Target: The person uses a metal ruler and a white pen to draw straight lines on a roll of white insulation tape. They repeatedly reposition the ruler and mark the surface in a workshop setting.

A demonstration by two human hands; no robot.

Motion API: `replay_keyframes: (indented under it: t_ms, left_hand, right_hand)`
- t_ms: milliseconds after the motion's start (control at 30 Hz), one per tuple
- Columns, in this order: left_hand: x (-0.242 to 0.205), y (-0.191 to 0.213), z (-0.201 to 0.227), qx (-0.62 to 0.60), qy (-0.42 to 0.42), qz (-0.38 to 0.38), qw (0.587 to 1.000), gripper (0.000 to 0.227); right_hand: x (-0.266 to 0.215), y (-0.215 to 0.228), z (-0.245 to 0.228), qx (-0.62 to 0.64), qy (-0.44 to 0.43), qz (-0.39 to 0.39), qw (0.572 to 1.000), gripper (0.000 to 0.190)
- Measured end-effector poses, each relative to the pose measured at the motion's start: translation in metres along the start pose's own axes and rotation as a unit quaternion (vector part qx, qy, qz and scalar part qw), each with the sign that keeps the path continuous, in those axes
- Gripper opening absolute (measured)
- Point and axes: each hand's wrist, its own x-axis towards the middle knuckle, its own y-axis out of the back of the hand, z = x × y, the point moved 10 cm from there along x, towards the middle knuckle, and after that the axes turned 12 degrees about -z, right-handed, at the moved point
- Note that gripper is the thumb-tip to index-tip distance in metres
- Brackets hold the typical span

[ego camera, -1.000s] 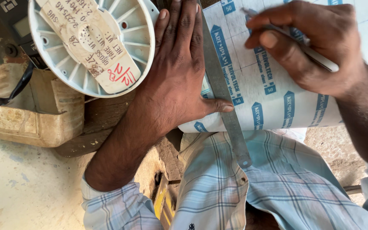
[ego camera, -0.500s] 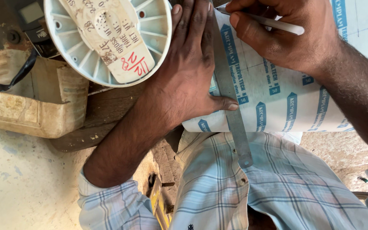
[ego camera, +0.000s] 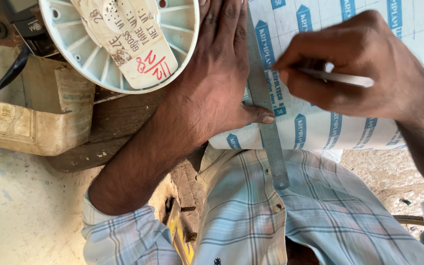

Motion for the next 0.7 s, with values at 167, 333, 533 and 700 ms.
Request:
replay_keyframes:
  t_ms: [167,333,533,700]
  left_hand:
    - [-0.001,0.001,0.000,0.004,0.005,-0.003,1.000,0.154]
    - [0.000,0.002,0.002,0.007,-0.003,-0.002,1.000,0.154]
    - [-0.001,-0.002,0.003,0.031,-0.014,-0.004,0.999,0.147]
    - [0.000,0.000,0.001,0.010,-0.006,0.018,1.000,0.157]
  right_hand:
    - [0.001,-0.008,0.002,0.038,-0.011,-0.045,0.998,0.015]
    - [0.005,0.008,0.017,-0.069,0.047,0.027,0.996,0.015]
    - [0.011,0.012,0.003,-0.141,0.072,0.075,0.984,0.011]
    - [0.007,-0.007,-0.002,-0.007,0.042,-0.040,0.998,0.013]
